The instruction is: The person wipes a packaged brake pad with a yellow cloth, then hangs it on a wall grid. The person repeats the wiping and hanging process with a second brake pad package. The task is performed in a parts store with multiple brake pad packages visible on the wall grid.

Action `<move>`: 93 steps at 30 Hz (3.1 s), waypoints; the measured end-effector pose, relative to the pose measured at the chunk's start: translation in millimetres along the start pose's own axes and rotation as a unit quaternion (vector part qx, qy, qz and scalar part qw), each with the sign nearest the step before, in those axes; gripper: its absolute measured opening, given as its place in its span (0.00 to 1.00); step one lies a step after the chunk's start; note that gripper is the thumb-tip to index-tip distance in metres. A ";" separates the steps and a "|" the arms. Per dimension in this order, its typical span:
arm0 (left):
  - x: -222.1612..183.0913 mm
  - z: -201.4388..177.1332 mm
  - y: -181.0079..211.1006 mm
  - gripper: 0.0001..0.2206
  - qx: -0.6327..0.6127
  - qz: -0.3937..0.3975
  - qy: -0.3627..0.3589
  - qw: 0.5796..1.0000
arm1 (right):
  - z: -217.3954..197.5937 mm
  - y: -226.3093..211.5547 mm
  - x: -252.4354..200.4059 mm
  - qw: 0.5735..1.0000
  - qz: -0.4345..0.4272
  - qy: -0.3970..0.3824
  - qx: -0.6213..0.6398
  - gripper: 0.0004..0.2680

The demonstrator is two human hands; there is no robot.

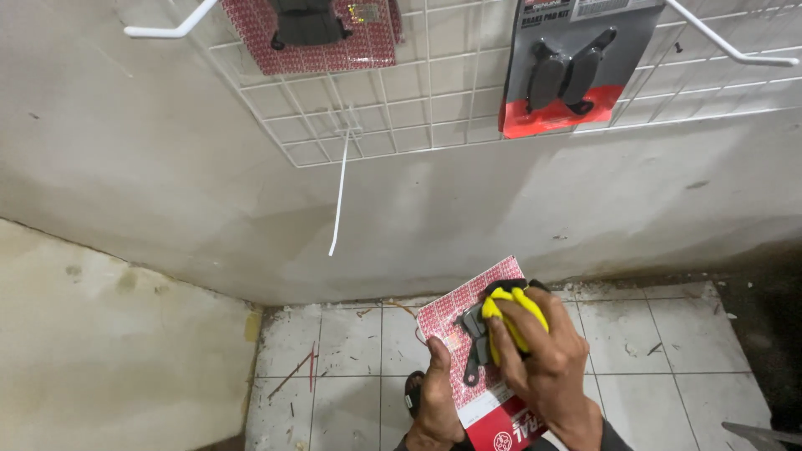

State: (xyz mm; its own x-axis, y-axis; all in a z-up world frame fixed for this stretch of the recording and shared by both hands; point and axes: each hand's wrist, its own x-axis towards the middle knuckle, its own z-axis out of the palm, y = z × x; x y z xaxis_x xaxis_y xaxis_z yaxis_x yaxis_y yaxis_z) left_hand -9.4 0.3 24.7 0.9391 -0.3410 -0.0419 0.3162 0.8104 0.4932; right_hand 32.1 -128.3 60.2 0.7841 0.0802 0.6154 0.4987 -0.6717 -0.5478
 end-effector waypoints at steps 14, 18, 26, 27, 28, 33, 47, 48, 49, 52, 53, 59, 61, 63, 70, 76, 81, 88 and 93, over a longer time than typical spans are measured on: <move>3.6 -39.4 -18.9 0.37 -0.033 -0.015 -0.020 0.999 | -6.6 -1.1 -3.4 0.999 -0.037 0.006 -0.013 0.07; 7.7 -17.5 -11.6 0.36 0.006 -0.008 0.029 1.000 | -10.7 -12.1 -3.4 0.998 -0.032 0.016 -0.055 0.09; 3.2 -49.0 -24.8 0.33 0.027 -0.047 0.070 0.996 | -9.8 -1.1 -37.2 0.999 -0.034 0.001 -0.040 0.09; 5.3 -38.4 -21.5 0.36 0.021 -0.037 0.043 0.998 | -10.2 6.8 -35.1 0.999 -0.013 0.011 -0.051 0.09; 9.5 -27.6 -18.0 0.40 0.014 -0.024 0.015 1.000 | -10.6 15.9 -31.1 0.998 0.004 0.022 -0.061 0.09; 12.1 -34.2 -26.8 0.42 -0.014 -0.061 -0.002 0.998 | -16.8 1.3 -19.5 0.996 0.007 0.040 -0.074 0.10; 1.5 -73.0 -33.4 0.05 0.218 -0.052 0.099 0.969 | -30.4 38.4 3.9 0.996 0.001 -0.013 -0.087 0.06; 4.5 -62.8 -28.9 0.11 0.167 -0.069 0.082 0.980 | -30.6 22.8 6.3 0.999 -0.019 -0.029 -0.039 0.06; 7.2 -52.0 -24.6 0.16 0.115 -0.086 0.065 0.987 | -31.3 6.9 9.0 0.998 -0.040 -0.044 0.009 0.08; 9.8 -44.4 -18.2 0.27 0.051 -0.048 0.050 0.996 | -32.2 30.9 -8.1 0.998 0.013 -0.007 -0.056 0.10; 8.9 -46.0 -16.1 0.27 0.050 -0.046 0.049 0.996 | -30.2 20.8 -17.7 0.998 0.011 -0.007 -0.056 0.10; 11.7 -77.4 -38.0 0.10 0.078 -0.071 -0.010 0.994 | -27.6 22.9 -14.9 0.994 0.063 0.039 -0.080 0.08; 14.2 -83.3 -43.8 0.16 0.066 -0.094 0.065 0.991 | -22.2 10.8 -11.0 0.996 -0.008 0.049 -0.069 0.06; 13.8 -81.2 -39.7 0.09 0.080 -0.097 0.065 0.990 | -26.0 20.2 -15.5 0.997 0.009 0.041 -0.067 0.07; 29.2 -18.0 -16.6 0.34 0.128 -0.047 -0.014 0.991 | -28.1 -9.7 -14.8 0.994 -0.096 -0.022 -0.045 0.07; 33.2 -9.5 0.3 0.39 0.190 -0.035 0.008 0.981 | -28.9 -20.9 -6.5 0.989 -0.118 -0.054 -0.071 0.09; 25.1 -27.8 -14.7 0.37 0.066 -0.106 0.022 0.992 | -26.7 -15.2 -10.4 0.991 -0.105 -0.050 -0.063 0.07; 16.8 -36.9 -12.8 0.41 0.098 -0.044 0.146 0.983 | -30.6 42.0 4.3 0.986 0.048 0.050 -0.153 0.07; 20.5 -38.2 -5.1 0.25 0.013 -0.048 0.017 0.999 | -76.3 29.4 27.4 0.905 0.388 -0.035 0.171 0.17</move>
State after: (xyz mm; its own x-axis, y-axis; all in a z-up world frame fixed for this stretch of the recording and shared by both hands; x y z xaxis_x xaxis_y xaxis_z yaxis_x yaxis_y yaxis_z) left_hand 13.3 7.4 -11.9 0.9089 -0.3997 -0.1192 0.4016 0.7616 0.5086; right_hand 40.1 -202.0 104.2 0.9627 -0.2637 -0.0611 -0.1366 -0.2785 -0.9507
